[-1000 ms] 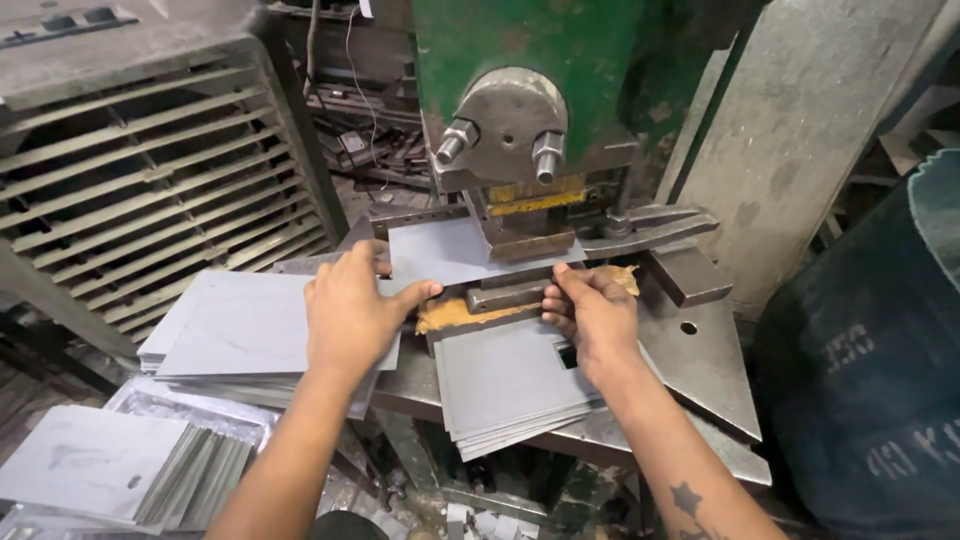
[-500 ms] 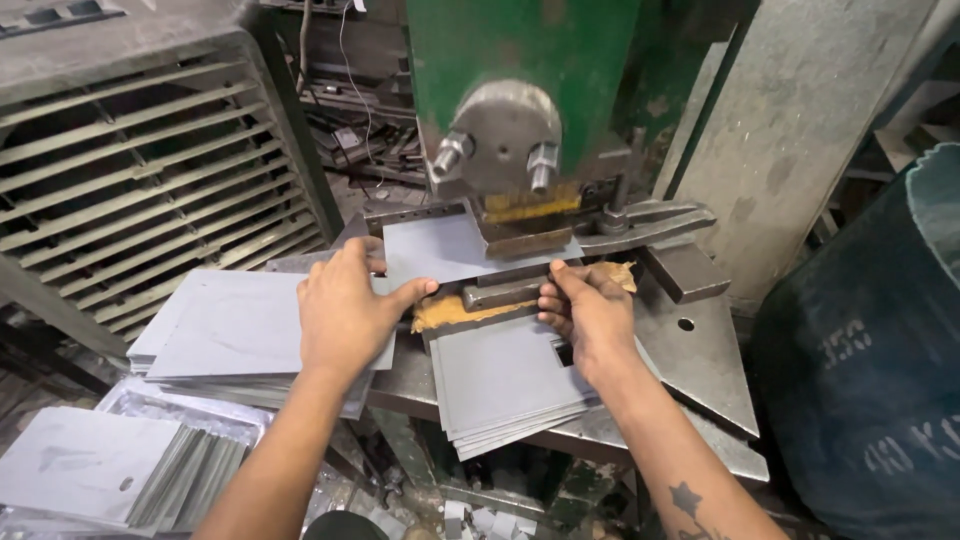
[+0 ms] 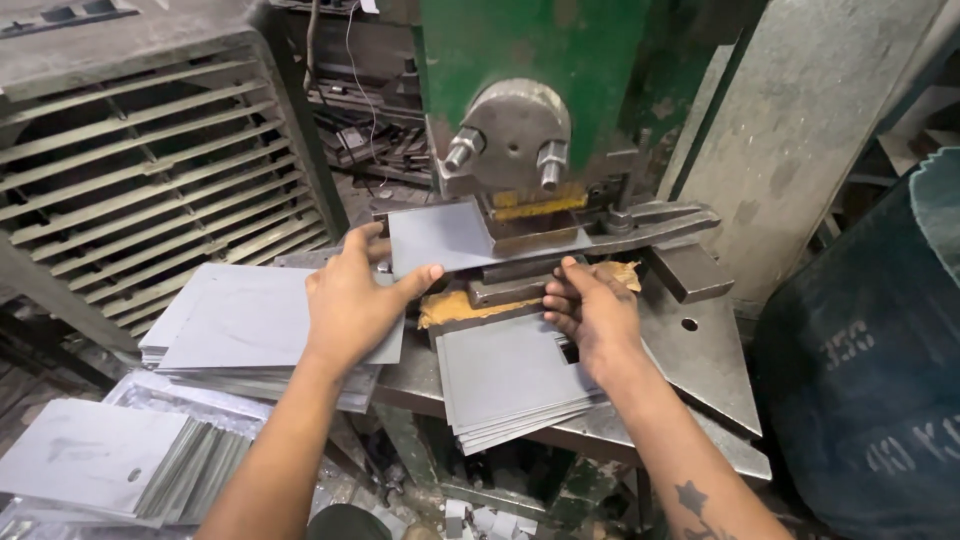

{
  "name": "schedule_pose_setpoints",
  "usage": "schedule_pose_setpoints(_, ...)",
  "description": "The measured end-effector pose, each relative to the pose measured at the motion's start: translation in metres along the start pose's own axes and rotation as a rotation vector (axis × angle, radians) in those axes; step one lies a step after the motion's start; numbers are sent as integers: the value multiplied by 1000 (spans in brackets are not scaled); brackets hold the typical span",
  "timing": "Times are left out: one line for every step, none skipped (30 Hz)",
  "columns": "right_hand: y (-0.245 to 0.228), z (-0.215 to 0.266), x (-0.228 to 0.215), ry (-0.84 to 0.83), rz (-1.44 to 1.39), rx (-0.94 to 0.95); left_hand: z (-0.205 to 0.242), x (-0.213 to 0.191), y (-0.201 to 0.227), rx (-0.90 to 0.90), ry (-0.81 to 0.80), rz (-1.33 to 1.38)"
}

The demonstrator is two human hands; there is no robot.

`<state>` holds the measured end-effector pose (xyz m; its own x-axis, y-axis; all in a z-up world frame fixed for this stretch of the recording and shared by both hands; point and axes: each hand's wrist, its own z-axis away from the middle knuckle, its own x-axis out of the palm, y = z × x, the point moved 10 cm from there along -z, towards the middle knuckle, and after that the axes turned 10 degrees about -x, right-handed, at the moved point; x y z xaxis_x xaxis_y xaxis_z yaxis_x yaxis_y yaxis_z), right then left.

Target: Stamping metal plates using an industrial machine on a production floor.

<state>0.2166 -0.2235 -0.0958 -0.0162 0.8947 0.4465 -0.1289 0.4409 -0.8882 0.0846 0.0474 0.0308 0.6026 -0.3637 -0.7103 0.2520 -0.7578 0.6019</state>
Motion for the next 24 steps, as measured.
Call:
schedule_pose_setpoints(-1,1,1,-1,0,-2,1,-2,1,0,1,1)
schedule_pose_setpoints(-1,2,1,3,26,8,2,-4,1,-14,-1,57)
schedule_pose_setpoints(0,3,3,5,52,20,3,-7,0,-30,-1,111)
schedule_pose_setpoints(-3,7,8,2,52,20,4,-10,2,-32,1,110)
schedule_pose_setpoints(-4,11,12,-6,82,35,6,-13,0,-73,1,183)
schedule_pose_setpoints(-5,15,15,-13,112,49,8,-16,-2,-114,1,256)
schedule_pose_setpoints(-5,15,18,-12,112,50,9,-17,0,-115,1,256)
schedule_pose_setpoints(0,16,23,-30,65,104,10,-18,0,-133,-6,308)
schedule_pose_setpoints(6,18,28,-46,14,160,11,-19,0,-150,-14,359)
schedule_pose_setpoints(8,20,27,-45,13,161,11,-19,-1,-150,-16,357)
schedule_pose_setpoints(7,20,28,-62,12,151,11,-18,-3,-158,-15,365)
schedule_pose_setpoints(7,20,28,-78,11,140,10,-17,-4,-167,-15,373)
schedule_pose_setpoints(3,36,24,-76,12,139,10,-17,-3,-166,-16,375)
schedule_pose_setpoints(-4,50,19,-55,-23,90,10,-17,-4,-177,3,358)
schedule_pose_setpoints(-11,64,15,-37,-58,44,10,-19,-6,-190,25,341)
schedule_pose_setpoints(-10,78,5,-38,-57,45,9,-16,-9,-192,25,341)
schedule_pose_setpoints(-12,91,-9,14,-57,13,8,-17,-10,-173,50,344)
schedule_pose_setpoints(-13,105,-23,66,-58,-19,8,-17,-12,-155,75,346)
schedule_pose_setpoints(-10,111,-30,62,-57,-15,7,-19,-12,-158,78,343)
schedule_pose_setpoints(-4,119,-43,112,1,10,7,-21,-12,-151,84,352)
schedule_pose_setpoints(0,126,-57,163,61,32,7,-22,-11,-143,88,363)
schedule_pose_setpoints(3,125,-58,160,63,33,5,-25,-14,-145,90,364)
schedule_pose_setpoints(9,126,-61,150,104,79,4,-24,-15,-151,61,415)
schedule_pose_setpoints(15,128,-64,139,145,125,4,-23,-17,-158,32,466)
